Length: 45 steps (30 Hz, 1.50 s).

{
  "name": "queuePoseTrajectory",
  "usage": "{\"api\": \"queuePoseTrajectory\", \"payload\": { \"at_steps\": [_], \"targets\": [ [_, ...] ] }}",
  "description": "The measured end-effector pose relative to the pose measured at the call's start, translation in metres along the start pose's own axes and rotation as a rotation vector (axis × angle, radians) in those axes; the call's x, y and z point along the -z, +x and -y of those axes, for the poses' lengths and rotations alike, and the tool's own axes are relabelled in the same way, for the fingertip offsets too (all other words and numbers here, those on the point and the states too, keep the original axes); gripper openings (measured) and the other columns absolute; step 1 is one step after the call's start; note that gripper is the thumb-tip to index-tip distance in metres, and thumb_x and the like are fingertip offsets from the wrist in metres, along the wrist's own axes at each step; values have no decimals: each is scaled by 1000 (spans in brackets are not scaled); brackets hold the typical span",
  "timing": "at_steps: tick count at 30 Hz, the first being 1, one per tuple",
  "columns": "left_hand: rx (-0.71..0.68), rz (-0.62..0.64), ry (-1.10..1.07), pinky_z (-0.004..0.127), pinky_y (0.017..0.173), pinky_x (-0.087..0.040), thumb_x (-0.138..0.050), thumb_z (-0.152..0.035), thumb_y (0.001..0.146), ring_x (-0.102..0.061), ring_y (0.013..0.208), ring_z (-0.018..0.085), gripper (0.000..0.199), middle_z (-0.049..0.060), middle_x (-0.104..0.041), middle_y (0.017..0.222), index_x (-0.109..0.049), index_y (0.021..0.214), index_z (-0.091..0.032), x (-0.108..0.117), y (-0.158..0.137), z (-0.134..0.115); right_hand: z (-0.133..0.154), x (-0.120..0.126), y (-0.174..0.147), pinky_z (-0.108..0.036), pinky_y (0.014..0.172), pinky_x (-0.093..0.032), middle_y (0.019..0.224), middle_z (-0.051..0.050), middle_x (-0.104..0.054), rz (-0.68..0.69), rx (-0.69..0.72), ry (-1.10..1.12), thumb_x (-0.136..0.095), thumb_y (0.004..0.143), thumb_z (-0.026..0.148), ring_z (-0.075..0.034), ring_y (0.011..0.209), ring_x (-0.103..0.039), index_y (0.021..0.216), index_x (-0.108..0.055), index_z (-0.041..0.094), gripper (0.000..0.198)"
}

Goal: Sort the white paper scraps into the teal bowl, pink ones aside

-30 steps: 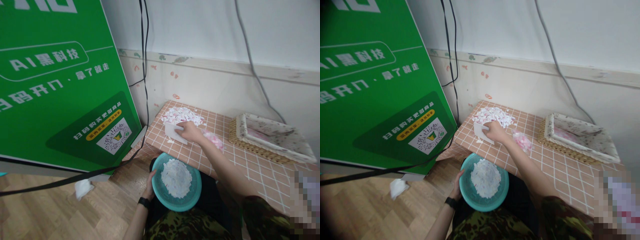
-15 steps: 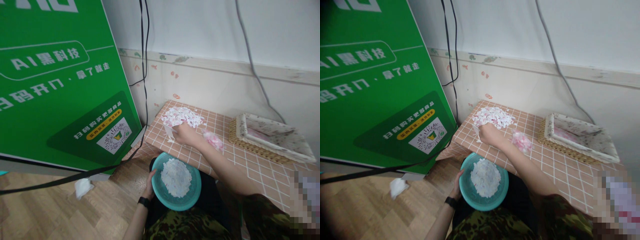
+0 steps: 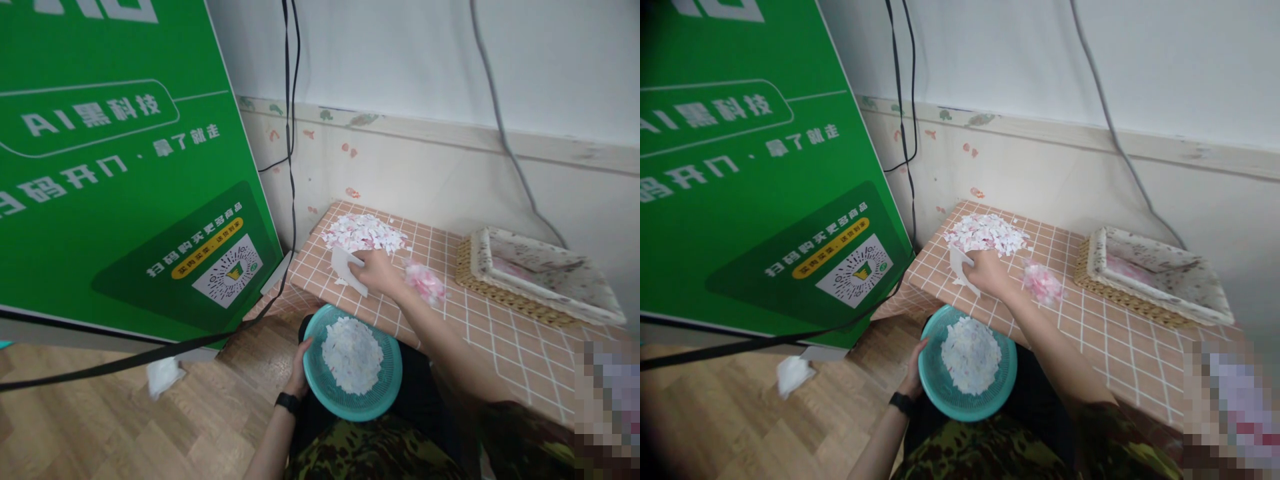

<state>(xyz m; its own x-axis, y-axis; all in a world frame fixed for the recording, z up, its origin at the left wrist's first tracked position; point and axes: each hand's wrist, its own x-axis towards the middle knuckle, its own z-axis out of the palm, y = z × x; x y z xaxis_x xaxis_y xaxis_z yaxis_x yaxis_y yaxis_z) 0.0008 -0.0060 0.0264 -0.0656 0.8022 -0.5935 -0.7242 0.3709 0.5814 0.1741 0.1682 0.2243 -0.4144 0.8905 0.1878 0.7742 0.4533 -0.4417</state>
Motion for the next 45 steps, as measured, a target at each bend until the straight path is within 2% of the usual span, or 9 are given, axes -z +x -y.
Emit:
{"api": "queuePoseTrajectory", "payload": {
  "at_steps": [13, 19, 24, 30, 40, 45],
  "targets": [
    [17, 5, -31, 42, 79, -45, -70, -42, 63, -64, 81, 29, 33, 8, -72, 78, -71, 81, -14, 7, 4, 6, 4, -9, 22, -25, 54, -30, 60, -5, -63, -14, 56, -11, -50, 77, 22, -13, 53, -50, 63, -62, 15, 19],
    [13, 4, -50, 41, 78, -44, -70, -41, 63, -64, 80, 28, 31, 7, -72, 76, -71, 79, -14, 11, 6, 8, -2, -5, 23, -24, 53, -29, 62, -5, -63, -60, 31, -14, -50, 76, 23, -13, 55, -51, 63, -62, 15, 20],
    [11, 10, -49, 41, 79, -44, -69, -40, 65, -64, 80, 27, 31, 8, -72, 79, -71, 81, -13, 11, 6, 7, -1, -2, 21, -24, 54, -30, 61, -4, -62, 11, 59, 25, -50, 77, 23, -13, 54, -50, 62, -61, 15, 20],
    [6, 0, -45, 40, 80, -44, -70, -41, 64, -64, 80, 27, 32, 9, -72, 82, -72, 81, -14, 8, 3, 6, -1, 2, 18, -24, 52, -30, 59, -3, -61, 6, 32, 52, -50, 76, 22, -13, 54, -50, 60, -61, 15, 20],
    [13, -13, -41, 41, 77, -45, -71, -44, 61, -64, 79, 28, 34, 9, -72, 78, -71, 77, -14, 6, 3, 5, -5, 2, 17, -24, 56, -34, 64, -3, -64, 50, 54, 139, -53, 77, 23, -13, 58, -53, 72, -68, 14, 18],
    [-2, -11, -43, 41, 77, -45, -71, -44, 60, -64, 81, 29, 34, 8, -72, 77, -71, 77, -15, 4, 2, 5, -7, 1, 17, -24, 59, -36, 71, -2, -67, 99, 66, 242, -53, 78, 23, -12, 60, -54, 85, -71, 15, 21]
  ]
}}
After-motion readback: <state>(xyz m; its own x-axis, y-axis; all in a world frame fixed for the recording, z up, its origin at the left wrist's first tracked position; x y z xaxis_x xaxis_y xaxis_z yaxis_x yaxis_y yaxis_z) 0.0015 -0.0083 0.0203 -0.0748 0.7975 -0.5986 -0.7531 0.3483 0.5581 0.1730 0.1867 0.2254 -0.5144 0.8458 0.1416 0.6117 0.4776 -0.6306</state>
